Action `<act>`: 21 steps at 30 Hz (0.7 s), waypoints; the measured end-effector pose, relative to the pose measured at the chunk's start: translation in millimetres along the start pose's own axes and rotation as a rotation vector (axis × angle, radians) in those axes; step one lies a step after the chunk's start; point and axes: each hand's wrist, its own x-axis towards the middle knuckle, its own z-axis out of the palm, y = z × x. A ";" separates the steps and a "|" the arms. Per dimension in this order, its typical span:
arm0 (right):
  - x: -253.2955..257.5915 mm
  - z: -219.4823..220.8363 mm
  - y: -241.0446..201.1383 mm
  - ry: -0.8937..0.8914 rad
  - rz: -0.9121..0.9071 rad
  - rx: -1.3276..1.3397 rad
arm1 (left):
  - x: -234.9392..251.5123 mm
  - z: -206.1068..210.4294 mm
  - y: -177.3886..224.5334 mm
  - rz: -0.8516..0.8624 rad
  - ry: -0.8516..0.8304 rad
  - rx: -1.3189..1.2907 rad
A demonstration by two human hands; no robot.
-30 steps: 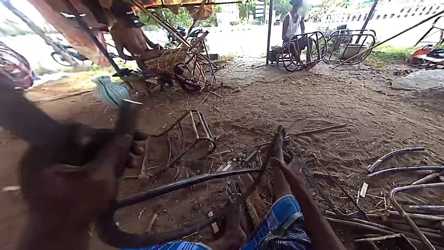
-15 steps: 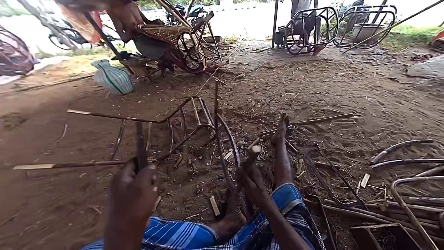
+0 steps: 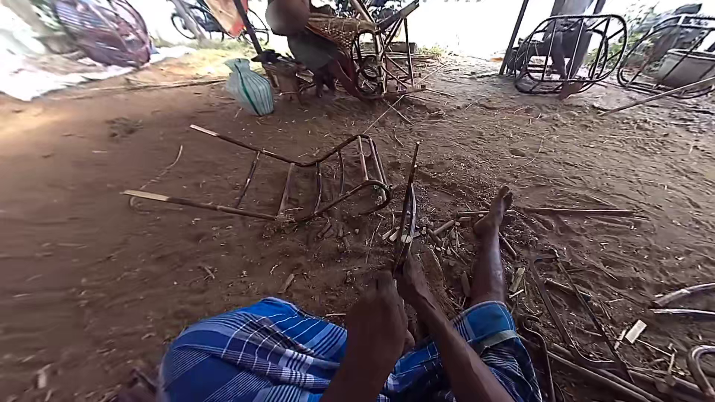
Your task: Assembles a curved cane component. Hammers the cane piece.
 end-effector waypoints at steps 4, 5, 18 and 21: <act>-27.9 -2.8 -3.3 -0.036 -0.015 -0.087 | 4.9 0.4 5.8 -0.116 -0.141 0.082; -30.7 -2.1 -2.4 -0.055 -0.019 -0.106 | 4.3 0.2 4.2 -0.128 -0.152 0.076; -44.7 -5.9 -6.1 -0.080 -0.039 -0.056 | -4.4 5.6 3.7 -0.112 -0.126 0.024; -42.5 -4.9 -8.9 -0.063 -0.045 -0.058 | -5.1 3.6 3.9 -0.120 -0.107 -0.011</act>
